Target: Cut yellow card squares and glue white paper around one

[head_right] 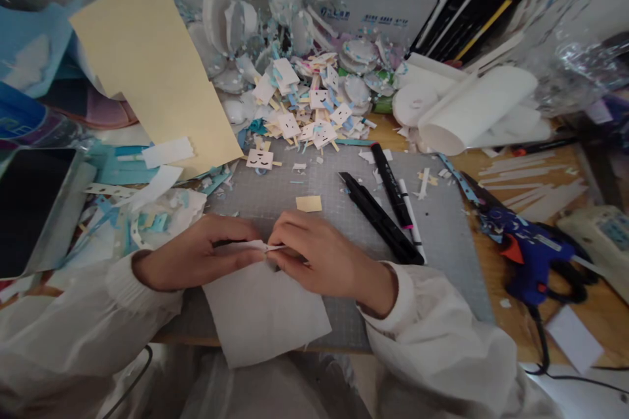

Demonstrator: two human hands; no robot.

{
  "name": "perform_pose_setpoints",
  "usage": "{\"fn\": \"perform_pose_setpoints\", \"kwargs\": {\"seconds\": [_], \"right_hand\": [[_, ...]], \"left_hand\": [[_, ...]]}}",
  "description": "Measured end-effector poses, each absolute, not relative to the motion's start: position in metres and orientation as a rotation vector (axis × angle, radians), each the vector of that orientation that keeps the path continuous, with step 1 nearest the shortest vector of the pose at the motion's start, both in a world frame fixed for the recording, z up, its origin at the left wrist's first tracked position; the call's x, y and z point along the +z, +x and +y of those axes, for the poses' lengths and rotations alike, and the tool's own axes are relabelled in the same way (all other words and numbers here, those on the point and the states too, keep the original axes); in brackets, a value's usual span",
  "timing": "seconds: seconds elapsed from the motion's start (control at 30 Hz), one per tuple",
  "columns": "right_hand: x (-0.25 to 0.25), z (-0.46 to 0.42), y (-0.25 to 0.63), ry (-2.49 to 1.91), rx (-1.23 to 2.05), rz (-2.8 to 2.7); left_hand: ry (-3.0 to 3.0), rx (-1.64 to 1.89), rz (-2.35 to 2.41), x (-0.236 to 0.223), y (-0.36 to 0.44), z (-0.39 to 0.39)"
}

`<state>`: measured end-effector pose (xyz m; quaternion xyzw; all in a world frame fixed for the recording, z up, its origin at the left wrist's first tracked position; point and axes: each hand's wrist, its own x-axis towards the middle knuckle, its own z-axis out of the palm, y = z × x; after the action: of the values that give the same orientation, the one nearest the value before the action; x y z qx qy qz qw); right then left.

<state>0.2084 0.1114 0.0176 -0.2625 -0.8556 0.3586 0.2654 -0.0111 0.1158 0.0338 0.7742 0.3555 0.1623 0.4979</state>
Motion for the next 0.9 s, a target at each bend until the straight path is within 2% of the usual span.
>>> {"fn": "perform_pose_setpoints", "kwargs": {"seconds": [0.2, 0.5, 0.73, 0.9], "right_hand": [[0.020, 0.113, 0.210, -0.793, 1.143, -2.249], [0.018, 0.109, 0.208, -0.600, 0.997, -2.196], [0.016, 0.101, 0.208, -0.430, 0.451, -2.361], [0.014, 0.103, 0.206, -0.522, 0.660, -2.304]], "left_hand": [[1.772, 0.342, 0.821, 0.037, -0.012, 0.116], [1.588, 0.360, 0.802, 0.037, -0.011, 0.114], [1.264, 0.327, 0.808, 0.039, -0.009, 0.114], [1.465, 0.305, 0.777, 0.041, -0.012, 0.117]]}}
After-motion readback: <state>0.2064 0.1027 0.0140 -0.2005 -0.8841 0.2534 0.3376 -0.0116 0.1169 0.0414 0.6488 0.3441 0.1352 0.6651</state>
